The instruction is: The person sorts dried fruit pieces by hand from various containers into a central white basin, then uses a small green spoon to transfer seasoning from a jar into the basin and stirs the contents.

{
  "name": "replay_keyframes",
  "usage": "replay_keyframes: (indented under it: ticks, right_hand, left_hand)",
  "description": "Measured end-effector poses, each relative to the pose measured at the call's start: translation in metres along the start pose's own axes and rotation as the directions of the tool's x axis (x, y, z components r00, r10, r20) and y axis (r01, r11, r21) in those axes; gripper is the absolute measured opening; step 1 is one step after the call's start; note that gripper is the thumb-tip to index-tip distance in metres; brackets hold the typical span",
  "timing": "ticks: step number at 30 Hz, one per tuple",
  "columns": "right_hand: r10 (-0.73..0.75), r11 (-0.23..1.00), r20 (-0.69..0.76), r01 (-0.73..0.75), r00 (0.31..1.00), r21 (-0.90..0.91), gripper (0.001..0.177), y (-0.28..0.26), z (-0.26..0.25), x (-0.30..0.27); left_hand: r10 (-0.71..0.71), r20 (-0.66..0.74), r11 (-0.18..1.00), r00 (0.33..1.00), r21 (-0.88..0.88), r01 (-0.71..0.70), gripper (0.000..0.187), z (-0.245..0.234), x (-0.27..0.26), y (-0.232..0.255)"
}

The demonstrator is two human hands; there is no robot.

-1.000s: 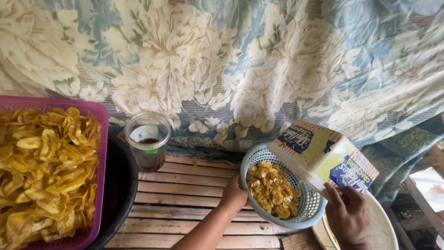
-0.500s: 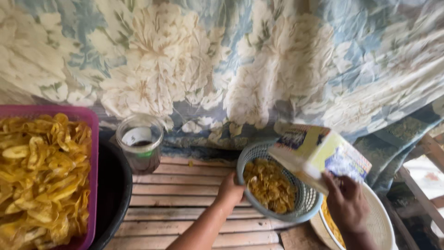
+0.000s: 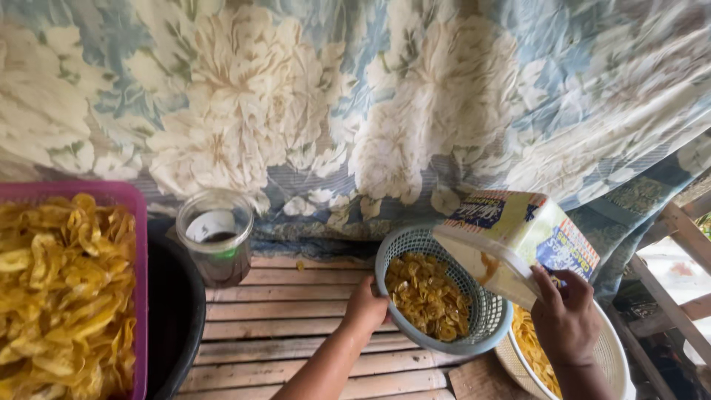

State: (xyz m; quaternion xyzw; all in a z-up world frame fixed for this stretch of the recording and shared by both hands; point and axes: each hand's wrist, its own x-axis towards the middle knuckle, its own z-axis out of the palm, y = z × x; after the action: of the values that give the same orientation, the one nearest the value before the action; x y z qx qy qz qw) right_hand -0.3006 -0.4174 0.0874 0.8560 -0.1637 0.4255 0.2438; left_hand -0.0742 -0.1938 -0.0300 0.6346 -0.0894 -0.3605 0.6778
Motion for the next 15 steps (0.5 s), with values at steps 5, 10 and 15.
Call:
replay_keyframes:
  ticks: [5,10,15]
  right_hand:
    - [0.045,0.998,-0.039,-0.043,0.998,0.037,0.048,-0.009,-0.006,0.001]
    - [-0.056,0.998,0.060,0.057,0.997,-0.003,0.048,-0.016,0.002,0.008]
    - [-0.068,0.997,0.037,0.067,0.997,0.036,0.048,-0.023,-0.005,0.012]
  left_hand:
    - [-0.061,-0.004,0.998,0.998,0.018,0.061,0.059,0.001,-0.009,0.006]
    - [-0.043,-0.020,0.998,0.999,0.035,0.044,0.061,0.005,-0.003,0.001]
    - [0.005,-0.016,1.000,1.000,0.027,-0.005,0.050,0.008,-0.009,-0.003]
